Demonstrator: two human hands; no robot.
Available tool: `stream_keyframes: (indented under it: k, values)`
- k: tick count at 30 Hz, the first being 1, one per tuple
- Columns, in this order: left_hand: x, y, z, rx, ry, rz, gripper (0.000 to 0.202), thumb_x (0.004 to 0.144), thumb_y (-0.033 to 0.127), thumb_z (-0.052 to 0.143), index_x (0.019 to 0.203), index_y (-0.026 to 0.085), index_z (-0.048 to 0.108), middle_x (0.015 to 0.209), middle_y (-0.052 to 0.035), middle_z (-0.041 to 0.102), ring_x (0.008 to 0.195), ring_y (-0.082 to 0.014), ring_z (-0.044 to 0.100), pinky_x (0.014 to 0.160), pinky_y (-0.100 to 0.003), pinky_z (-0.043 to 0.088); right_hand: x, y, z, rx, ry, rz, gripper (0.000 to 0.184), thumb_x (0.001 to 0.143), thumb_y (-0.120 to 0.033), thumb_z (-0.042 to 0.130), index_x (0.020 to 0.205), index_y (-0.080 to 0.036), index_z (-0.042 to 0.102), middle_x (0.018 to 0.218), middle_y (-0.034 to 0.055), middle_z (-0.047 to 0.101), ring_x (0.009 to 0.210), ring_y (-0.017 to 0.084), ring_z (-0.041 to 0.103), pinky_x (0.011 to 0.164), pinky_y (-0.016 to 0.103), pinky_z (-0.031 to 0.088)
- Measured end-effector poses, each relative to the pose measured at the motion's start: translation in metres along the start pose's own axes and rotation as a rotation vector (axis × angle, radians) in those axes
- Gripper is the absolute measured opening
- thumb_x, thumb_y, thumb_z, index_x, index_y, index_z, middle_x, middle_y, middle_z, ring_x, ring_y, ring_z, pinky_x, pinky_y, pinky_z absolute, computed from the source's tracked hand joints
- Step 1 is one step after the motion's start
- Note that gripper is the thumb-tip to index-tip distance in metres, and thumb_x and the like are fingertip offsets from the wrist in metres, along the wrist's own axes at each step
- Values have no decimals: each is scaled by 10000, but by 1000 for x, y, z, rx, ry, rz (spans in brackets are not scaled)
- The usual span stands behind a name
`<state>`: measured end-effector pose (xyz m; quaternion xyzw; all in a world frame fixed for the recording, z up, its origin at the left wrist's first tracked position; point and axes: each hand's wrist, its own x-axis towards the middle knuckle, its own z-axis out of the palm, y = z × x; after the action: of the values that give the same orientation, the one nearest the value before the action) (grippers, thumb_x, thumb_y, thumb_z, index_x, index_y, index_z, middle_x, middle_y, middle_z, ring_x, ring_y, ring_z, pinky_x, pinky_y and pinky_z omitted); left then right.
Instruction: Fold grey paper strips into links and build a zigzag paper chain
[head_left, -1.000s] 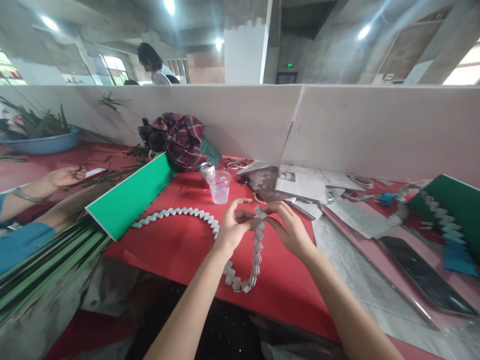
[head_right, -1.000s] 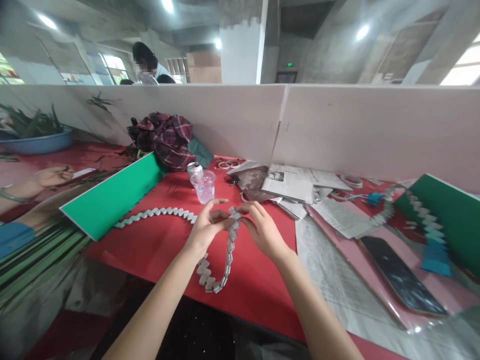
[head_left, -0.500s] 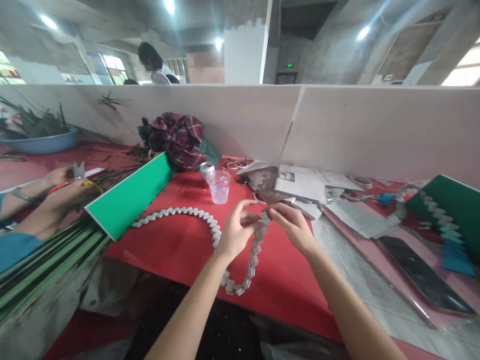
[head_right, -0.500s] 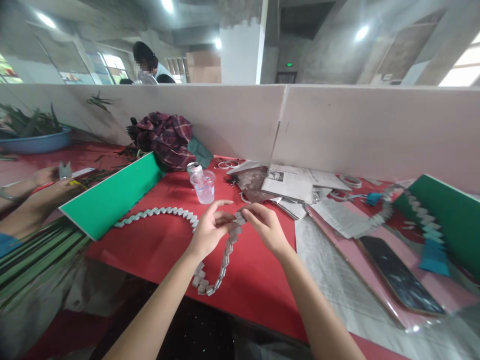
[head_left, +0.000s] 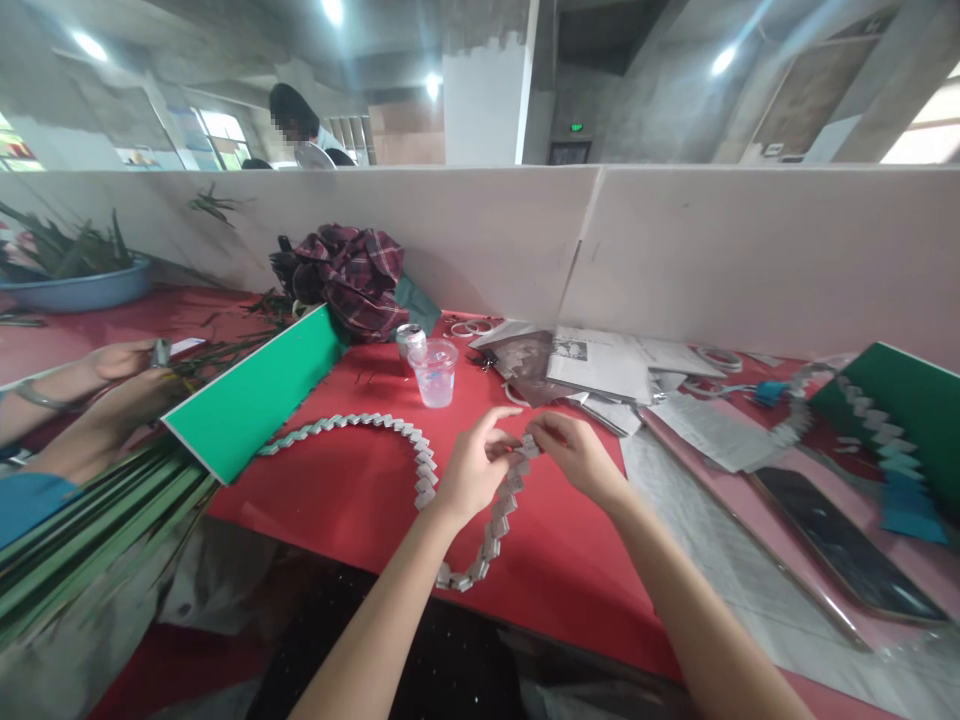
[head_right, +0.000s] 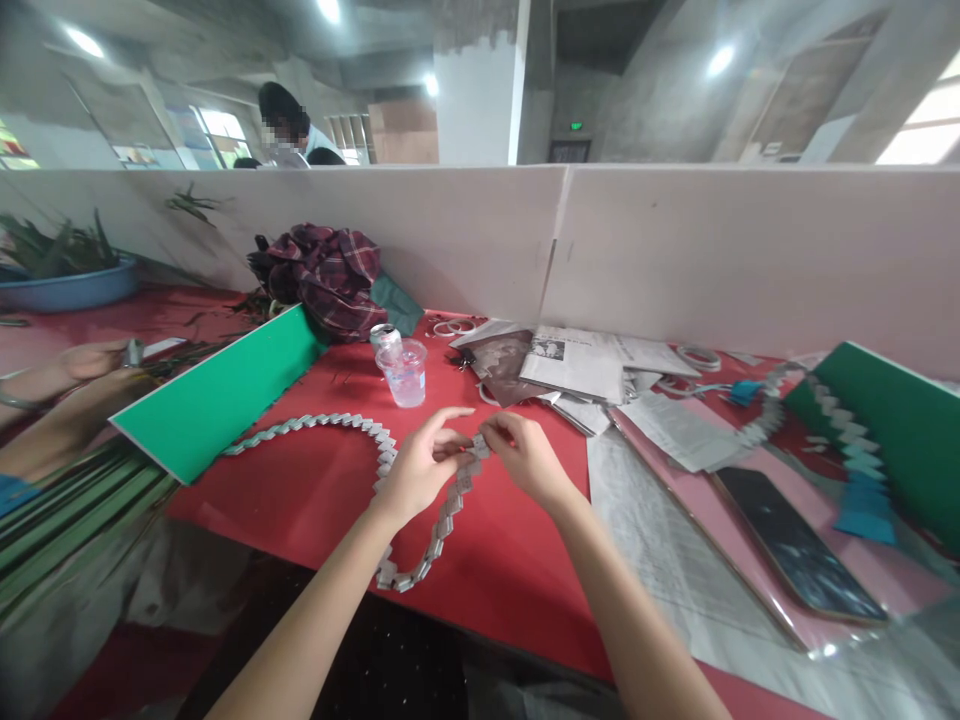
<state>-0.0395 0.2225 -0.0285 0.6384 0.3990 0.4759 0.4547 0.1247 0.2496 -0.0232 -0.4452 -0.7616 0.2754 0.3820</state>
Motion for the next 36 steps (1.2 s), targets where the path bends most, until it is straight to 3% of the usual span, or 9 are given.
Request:
stream_keyframes:
  k: [4, 12, 17, 22, 25, 28, 31, 36]
  values:
    - [0, 1, -1, 38, -10, -3, 419, 780, 125, 540, 1182, 223, 478, 816, -25, 668, 672, -141, 641, 645, -255, 524, -1, 2, 6, -33, 43, -13, 196, 867, -232, 431, 682, -189, 481, 653, -5, 522, 618, 135, 469, 572, 245, 340]
    - [0, -4, -5, 48, 79, -4, 472, 762, 113, 565, 1199, 235, 437, 753, -1, 627, 651, -139, 630, 574, -233, 508, -4, -1, 11, -4, 80, -204, 164, 885, -193, 434, 745, -194, 521, 738, 17, 563, 686, 144, 519, 644, 255, 396]
    - [2, -7, -3, 107, 171, 76, 411, 766, 96, 553, 1151, 219, 477, 787, -9, 635, 726, -134, 629, 659, -235, 507, -2, 4, 8, 53, 47, -188, 194, 902, -236, 431, 794, -193, 586, 790, 35, 603, 749, 162, 554, 694, 276, 419]
    - [0, -4, 0, 94, 103, 73, 279, 784, 143, 536, 1052, 199, 588, 851, -35, 670, 751, -151, 642, 655, -244, 519, -1, 5, 5, 95, 56, -139, 142, 872, -235, 477, 834, -190, 606, 786, 29, 614, 749, 162, 566, 674, 270, 429]
    - [-1, 0, 3, 49, 124, 59, 230, 816, 241, 539, 1008, 184, 651, 928, -59, 691, 830, -177, 643, 741, -281, 517, -1, 4, 5, 89, 58, -119, 133, 858, -247, 493, 828, -185, 607, 759, 23, 607, 717, 157, 558, 651, 267, 428]
    - [0, 1, 3, -111, 175, -21, 253, 802, 341, 577, 935, 156, 686, 898, -73, 701, 838, -195, 636, 774, -307, 502, -2, 3, 5, 70, 43, -125, 147, 861, -265, 490, 831, -185, 610, 771, 27, 609, 717, 157, 552, 656, 272, 425]
    - [1, -1, 2, -335, 192, -177, 234, 725, 331, 665, 843, 131, 692, 799, -67, 693, 748, -177, 627, 742, -314, 498, -2, 1, 5, 61, 15, -147, 161, 871, -271, 475, 822, -188, 604, 789, 33, 612, 731, 160, 549, 669, 275, 422]
    - [2, -7, -1, -577, 66, -347, 213, 704, 307, 688, 808, 121, 676, 736, -50, 652, 670, -154, 612, 643, -287, 480, -2, 0, 4, 94, -19, -145, 154, 867, -262, 475, 811, -187, 598, 779, 27, 595, 712, 154, 541, 651, 268, 420]
